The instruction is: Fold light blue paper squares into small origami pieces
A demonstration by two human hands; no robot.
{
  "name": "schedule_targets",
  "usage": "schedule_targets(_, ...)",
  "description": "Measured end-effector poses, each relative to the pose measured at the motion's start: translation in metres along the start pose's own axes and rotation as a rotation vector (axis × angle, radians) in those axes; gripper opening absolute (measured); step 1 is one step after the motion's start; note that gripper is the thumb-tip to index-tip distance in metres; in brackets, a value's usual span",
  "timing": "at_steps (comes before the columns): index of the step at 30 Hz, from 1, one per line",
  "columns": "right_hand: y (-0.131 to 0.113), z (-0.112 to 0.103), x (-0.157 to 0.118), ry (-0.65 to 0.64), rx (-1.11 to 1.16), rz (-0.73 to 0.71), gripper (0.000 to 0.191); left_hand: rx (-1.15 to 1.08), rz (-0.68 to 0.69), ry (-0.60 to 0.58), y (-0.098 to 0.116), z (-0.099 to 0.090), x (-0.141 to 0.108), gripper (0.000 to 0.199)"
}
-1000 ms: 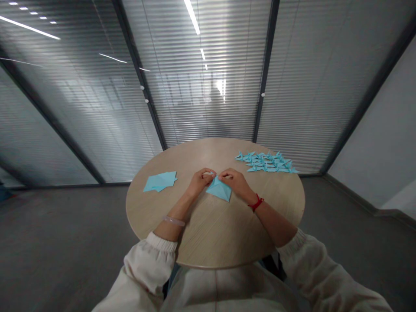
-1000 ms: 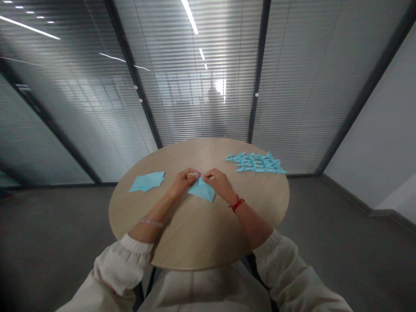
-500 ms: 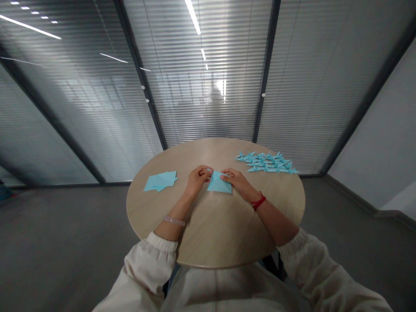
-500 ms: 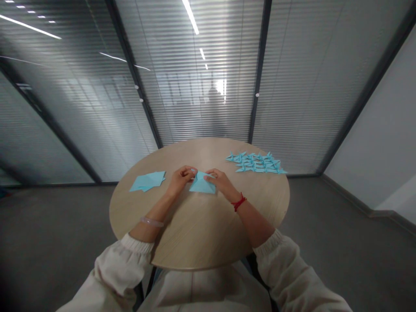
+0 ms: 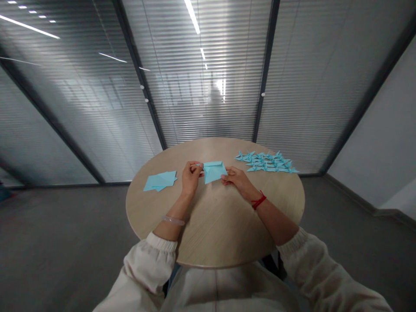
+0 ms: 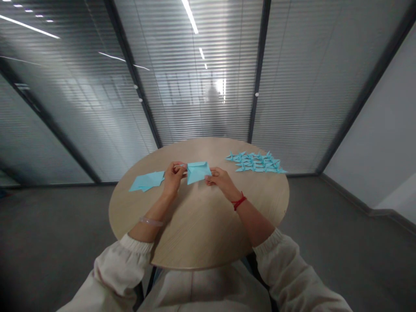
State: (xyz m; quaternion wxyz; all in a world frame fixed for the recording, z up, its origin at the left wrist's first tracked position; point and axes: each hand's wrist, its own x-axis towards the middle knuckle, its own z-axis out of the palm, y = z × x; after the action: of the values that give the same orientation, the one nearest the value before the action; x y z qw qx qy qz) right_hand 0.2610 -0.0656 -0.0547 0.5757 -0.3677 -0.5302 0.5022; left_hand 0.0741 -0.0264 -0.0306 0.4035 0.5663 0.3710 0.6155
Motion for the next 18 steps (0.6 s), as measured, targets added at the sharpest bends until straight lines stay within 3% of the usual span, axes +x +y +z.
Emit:
schedule_targets(5, 0.006, -0.008, 0.007, 0.242, -0.053, -0.073, 0.030, -0.065, -0.055, -0.109, 0.001, 0.004, -0.004, 0.034)
schedule_targets(11, 0.015, -0.021, 0.016, 0.447, -0.130, -0.224, 0.030, -0.059, -0.176, -0.429, 0.009, 0.003, -0.014, 0.052)
schedule_targets(15, 0.017, -0.023, 0.017, 0.421, -0.202, -0.234, 0.033, -0.084, -0.229, -0.570, 0.017, 0.006, -0.019, 0.046)
schedule_targets(18, 0.014, -0.017, 0.014, 0.293, -0.267, -0.263, 0.031, -0.166, -0.326, -0.534, 0.018, 0.010, -0.019, 0.043)
